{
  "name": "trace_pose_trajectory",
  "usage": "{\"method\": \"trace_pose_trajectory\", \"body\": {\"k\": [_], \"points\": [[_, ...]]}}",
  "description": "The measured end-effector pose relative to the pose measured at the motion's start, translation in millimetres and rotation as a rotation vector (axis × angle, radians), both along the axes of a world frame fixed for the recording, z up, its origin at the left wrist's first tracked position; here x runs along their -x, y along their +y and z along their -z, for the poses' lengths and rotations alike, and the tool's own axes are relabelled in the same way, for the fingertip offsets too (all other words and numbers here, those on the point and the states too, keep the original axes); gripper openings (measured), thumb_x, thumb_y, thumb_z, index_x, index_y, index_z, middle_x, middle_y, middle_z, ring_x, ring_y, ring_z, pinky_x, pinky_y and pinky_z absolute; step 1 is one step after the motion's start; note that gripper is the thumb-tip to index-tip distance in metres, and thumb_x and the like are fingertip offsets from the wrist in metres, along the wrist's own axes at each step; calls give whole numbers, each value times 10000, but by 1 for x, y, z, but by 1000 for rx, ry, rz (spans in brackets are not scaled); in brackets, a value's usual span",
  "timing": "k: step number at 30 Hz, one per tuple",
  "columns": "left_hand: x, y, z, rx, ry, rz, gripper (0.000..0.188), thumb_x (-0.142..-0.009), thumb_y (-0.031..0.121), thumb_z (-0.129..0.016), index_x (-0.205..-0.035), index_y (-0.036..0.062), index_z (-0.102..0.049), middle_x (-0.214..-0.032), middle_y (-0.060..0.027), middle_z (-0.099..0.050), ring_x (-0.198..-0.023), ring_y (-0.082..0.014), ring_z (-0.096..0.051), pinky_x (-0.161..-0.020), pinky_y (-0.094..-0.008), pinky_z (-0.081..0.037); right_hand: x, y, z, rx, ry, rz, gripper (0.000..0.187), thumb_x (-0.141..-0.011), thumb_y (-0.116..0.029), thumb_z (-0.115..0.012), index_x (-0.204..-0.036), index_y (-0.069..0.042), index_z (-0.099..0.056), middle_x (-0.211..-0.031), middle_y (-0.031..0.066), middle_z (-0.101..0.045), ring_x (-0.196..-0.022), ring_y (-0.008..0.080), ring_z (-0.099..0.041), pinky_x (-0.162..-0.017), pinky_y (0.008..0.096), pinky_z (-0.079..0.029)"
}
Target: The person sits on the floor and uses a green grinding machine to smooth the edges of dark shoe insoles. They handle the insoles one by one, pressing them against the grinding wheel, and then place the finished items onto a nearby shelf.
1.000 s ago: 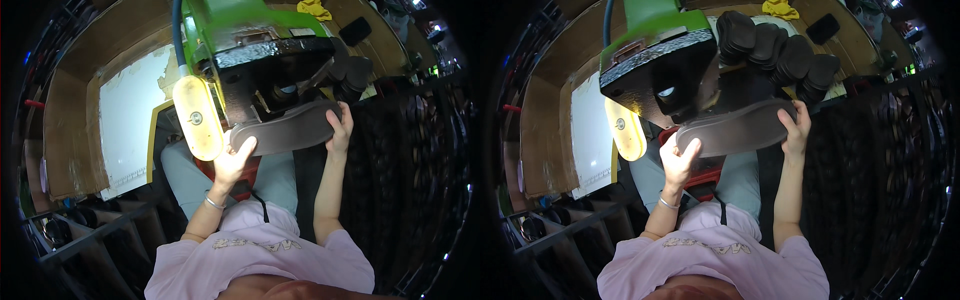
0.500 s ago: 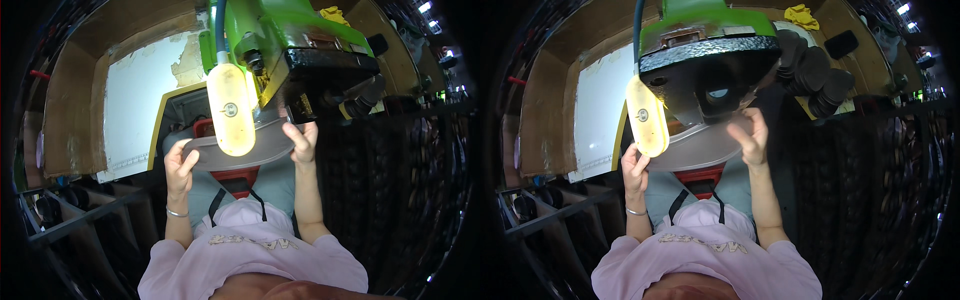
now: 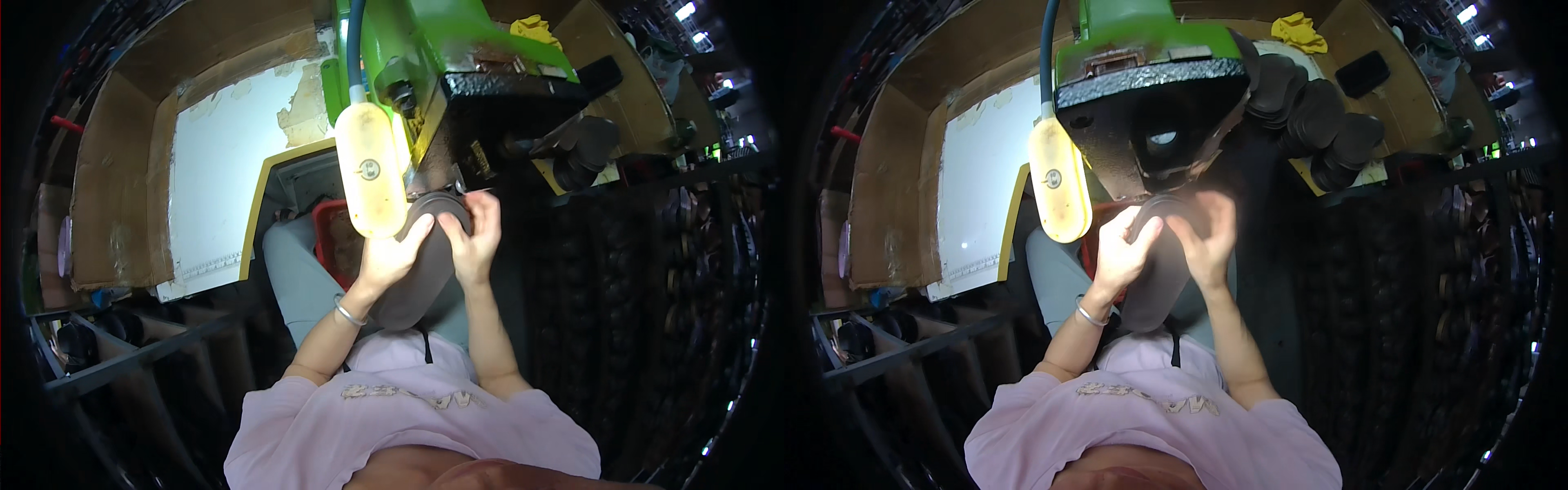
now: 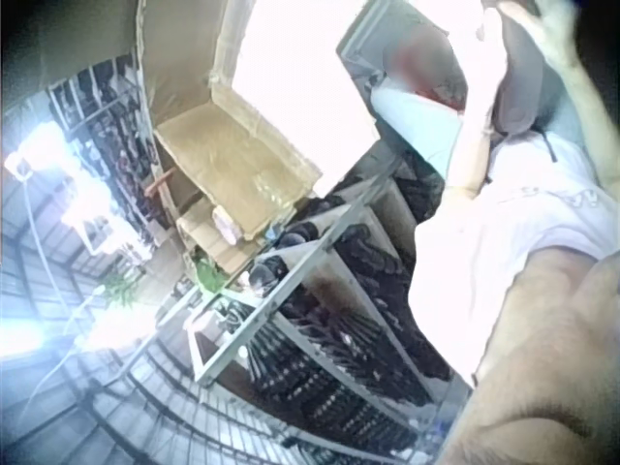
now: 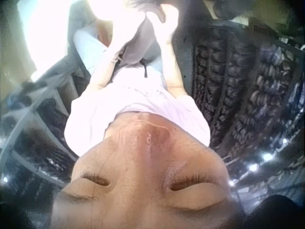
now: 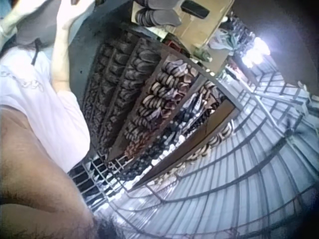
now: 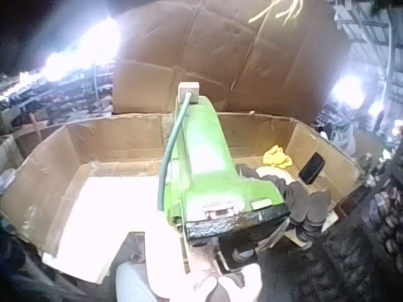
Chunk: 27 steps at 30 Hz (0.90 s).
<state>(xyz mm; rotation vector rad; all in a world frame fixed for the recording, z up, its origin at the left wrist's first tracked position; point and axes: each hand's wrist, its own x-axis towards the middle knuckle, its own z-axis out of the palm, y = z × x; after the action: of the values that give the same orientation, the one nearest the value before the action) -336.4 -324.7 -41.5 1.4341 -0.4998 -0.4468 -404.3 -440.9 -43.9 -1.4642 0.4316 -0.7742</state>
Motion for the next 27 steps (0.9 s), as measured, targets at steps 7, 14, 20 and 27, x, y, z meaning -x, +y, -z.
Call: {"method": "trace_pose_trajectory", "body": {"k": [7,14,20,27], "points": [[18,-14,0,82,-7,-155,140,-878,35,-610,-987,-51,-631,-844,-22,-638,-751,-51,-550,-681,-189,-449,139,59,48,-693,397,-486,329,-821,-50,-635,-1099,70,-506,-969,168,-630,-747,198,-650,-684,296,-550],[28,5,22,184,181,-251,205,-876,3,-594,-1070,-62,-579,-926,-51,-634,-777,-59,-574,-698,-186,-457,172,2,21,-546,218,-183,328,-824,-71,-548,-1071,107,-426,-907,227,-628,-599,258,-662,-452,278,-539],[13,24,3,168,69,-215,294,-813,-25,-646,-1093,-52,-557,-980,-89,-635,-879,-114,-600,-805,-227,-474,116,-59,-25,-317,128,-120,290,-845,-158,-549,-1000,67,-452,-751,156,-605,-439,177,-577,-360,236,-460],[-6,48,-9,232,150,-136,310,-782,-46,-671,-1077,-56,-576,-972,-96,-655,-886,-141,-625,-819,-259,-492,39,-92,-37,-231,84,-268,257,-888,-158,-551,-1040,43,-498,-741,85,-597,-439,94,-532,-370,190,-433]]}}
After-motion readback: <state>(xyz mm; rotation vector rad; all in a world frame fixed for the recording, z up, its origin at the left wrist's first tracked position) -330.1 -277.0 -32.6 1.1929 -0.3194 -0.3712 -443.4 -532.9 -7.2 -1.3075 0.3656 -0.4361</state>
